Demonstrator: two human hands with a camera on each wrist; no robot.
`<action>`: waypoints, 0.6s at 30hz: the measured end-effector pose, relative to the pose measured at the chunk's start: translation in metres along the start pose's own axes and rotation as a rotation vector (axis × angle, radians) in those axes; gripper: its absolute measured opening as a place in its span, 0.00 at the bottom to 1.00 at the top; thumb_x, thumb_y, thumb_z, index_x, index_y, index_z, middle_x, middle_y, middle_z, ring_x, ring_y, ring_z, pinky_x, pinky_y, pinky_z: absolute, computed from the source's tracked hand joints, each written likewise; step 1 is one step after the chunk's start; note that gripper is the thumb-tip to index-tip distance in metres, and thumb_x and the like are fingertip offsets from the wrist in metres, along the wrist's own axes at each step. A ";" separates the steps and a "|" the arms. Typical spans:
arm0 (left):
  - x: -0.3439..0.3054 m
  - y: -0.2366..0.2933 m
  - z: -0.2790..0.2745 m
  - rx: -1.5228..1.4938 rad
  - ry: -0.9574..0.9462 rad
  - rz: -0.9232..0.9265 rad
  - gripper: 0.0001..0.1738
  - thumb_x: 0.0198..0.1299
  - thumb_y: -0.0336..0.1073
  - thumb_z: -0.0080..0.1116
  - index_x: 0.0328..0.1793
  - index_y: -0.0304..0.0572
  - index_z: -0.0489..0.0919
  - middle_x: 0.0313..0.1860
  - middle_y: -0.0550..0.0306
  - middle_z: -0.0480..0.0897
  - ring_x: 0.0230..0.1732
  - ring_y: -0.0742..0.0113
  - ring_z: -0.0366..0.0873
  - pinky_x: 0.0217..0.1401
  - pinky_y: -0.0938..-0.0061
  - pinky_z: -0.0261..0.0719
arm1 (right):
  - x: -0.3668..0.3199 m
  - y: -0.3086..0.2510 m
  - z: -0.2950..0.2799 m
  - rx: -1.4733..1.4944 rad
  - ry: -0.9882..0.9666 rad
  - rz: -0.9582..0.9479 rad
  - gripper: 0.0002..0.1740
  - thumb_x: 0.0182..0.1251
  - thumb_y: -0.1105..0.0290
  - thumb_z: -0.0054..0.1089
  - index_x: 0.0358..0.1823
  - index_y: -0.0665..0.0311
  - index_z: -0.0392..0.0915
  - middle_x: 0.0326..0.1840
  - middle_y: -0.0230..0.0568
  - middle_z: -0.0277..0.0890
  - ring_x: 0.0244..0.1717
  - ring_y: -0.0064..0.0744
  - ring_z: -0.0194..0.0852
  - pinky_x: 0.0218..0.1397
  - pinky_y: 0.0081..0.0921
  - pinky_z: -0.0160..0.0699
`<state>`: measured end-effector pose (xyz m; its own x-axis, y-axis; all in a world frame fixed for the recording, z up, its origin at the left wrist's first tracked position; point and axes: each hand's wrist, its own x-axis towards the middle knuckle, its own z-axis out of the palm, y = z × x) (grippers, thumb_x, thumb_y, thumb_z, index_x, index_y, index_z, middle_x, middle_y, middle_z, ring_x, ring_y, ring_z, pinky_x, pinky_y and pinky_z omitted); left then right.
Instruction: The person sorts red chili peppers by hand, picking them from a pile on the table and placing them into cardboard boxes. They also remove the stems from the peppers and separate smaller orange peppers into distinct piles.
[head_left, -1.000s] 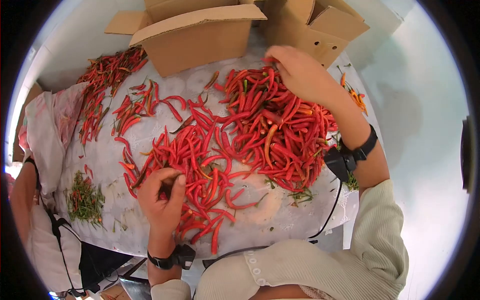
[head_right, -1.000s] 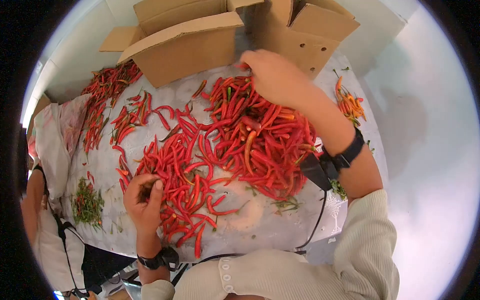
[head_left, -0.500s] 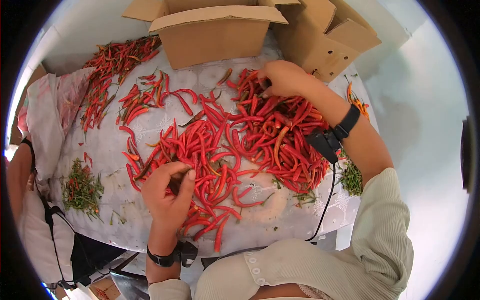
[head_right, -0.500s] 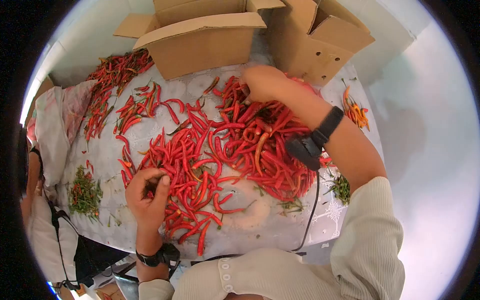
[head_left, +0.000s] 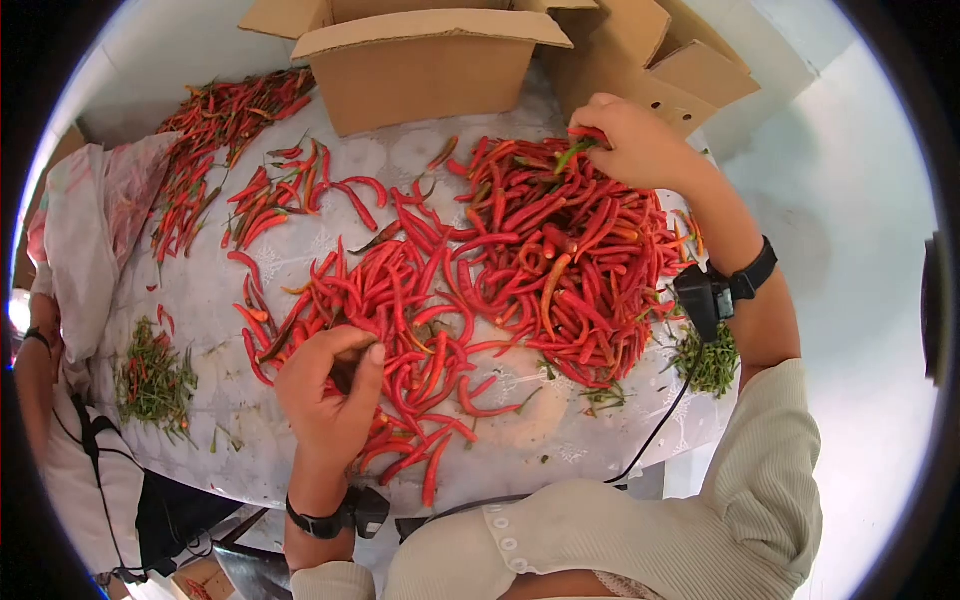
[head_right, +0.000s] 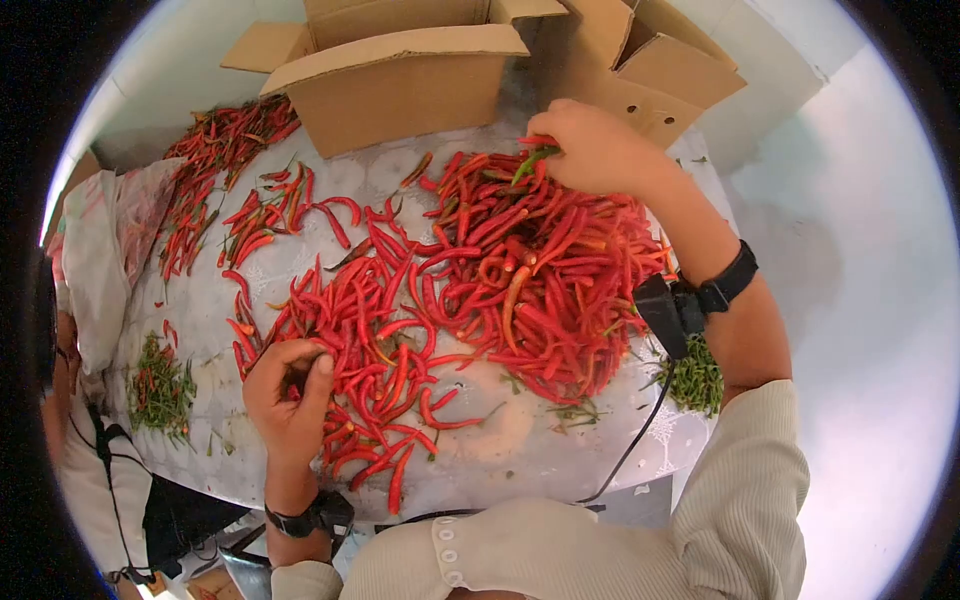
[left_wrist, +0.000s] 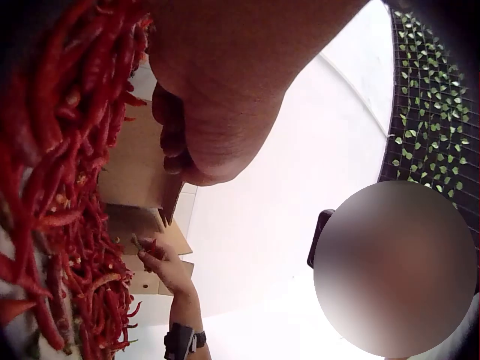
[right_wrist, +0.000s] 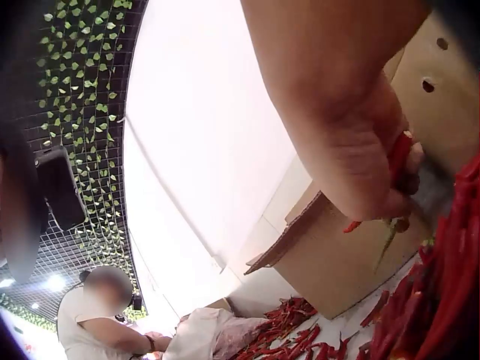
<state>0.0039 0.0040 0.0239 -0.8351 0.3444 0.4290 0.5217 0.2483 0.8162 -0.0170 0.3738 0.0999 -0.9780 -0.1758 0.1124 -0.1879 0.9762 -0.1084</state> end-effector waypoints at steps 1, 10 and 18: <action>0.000 0.001 0.000 0.001 0.001 0.003 0.05 0.54 0.28 0.64 0.36 0.37 0.80 0.23 0.60 0.78 0.21 0.79 0.71 0.23 0.84 0.65 | 0.002 -0.001 0.003 0.034 -0.003 -0.024 0.13 0.50 0.77 0.57 0.40 0.67 0.75 0.37 0.47 0.70 0.41 0.51 0.71 0.44 0.39 0.72; 0.002 -0.001 0.000 -0.003 0.011 -0.006 0.05 0.54 0.27 0.64 0.36 0.37 0.80 0.23 0.61 0.78 0.21 0.79 0.71 0.23 0.84 0.65 | -0.011 -0.018 0.032 -0.106 -0.233 -0.151 0.10 0.44 0.79 0.56 0.32 0.69 0.78 0.34 0.48 0.71 0.42 0.51 0.72 0.45 0.40 0.73; 0.000 -0.001 0.001 -0.012 -0.008 -0.024 0.05 0.54 0.27 0.63 0.36 0.36 0.80 0.23 0.61 0.78 0.20 0.80 0.70 0.22 0.84 0.65 | -0.013 -0.018 0.012 -0.037 -0.272 -0.055 0.09 0.46 0.76 0.59 0.32 0.68 0.77 0.33 0.48 0.76 0.40 0.50 0.75 0.43 0.41 0.74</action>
<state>0.0039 0.0047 0.0227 -0.8461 0.3454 0.4059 0.4991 0.2463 0.8308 -0.0020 0.3573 0.0881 -0.9558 -0.2513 -0.1524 -0.2427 0.9674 -0.0727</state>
